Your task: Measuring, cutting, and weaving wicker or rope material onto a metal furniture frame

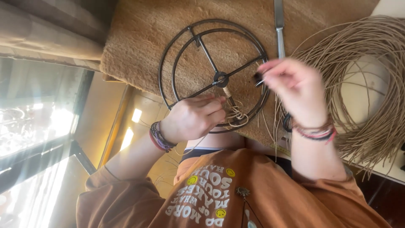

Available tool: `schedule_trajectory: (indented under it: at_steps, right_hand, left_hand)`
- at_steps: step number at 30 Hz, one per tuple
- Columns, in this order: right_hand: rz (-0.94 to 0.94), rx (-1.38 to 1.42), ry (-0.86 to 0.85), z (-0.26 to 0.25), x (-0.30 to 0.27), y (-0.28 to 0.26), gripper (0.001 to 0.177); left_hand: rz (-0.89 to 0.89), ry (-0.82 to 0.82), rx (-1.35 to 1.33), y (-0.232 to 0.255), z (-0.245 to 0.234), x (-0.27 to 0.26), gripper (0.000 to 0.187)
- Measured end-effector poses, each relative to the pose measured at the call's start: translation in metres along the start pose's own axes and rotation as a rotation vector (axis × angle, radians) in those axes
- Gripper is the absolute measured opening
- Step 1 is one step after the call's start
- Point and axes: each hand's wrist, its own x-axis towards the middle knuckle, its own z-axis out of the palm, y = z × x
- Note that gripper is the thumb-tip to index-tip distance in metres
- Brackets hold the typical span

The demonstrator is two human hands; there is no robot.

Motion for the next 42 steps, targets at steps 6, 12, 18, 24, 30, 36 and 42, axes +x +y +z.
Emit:
schedule_trajectory:
  at_steps: [6, 12, 18, 24, 30, 36, 42]
  right_hand:
    - [-0.057, 0.011, 0.026, 0.05, -0.013, 0.035, 0.01]
    - [-0.026, -0.083, 0.102, 0.056, -0.017, 0.006, 0.021]
    - [-0.041, -0.228, 0.114, 0.063, -0.014, 0.004, 0.025]
    - [-0.12, -0.377, 0.124, 0.073, -0.011, -0.015, 0.025]
    - [-0.122, -0.455, 0.104, 0.073, -0.01, -0.01, 0.022]
    - [-0.163, -0.201, 0.044, 0.059, -0.025, 0.001, 0.03]
    - [-0.307, -0.318, 0.079, 0.048, -0.067, -0.011, 0.021]
  left_hand:
    - [0.116, 0.147, 0.052, -0.007, 0.007, -0.001, 0.033]
    - [0.13, 0.179, 0.062, -0.009, 0.011, -0.005, 0.031]
    - [0.157, 0.204, 0.044, -0.015, 0.015, -0.008, 0.036]
    - [0.192, 0.208, 0.048, -0.02, 0.02, -0.011, 0.036]
    - [0.19, 0.247, -0.035, -0.021, 0.019, -0.011, 0.031]
    - [0.166, 0.318, -0.088, -0.017, 0.018, -0.015, 0.02]
    - [0.048, 0.385, -0.187, 0.012, 0.013, -0.029, 0.019]
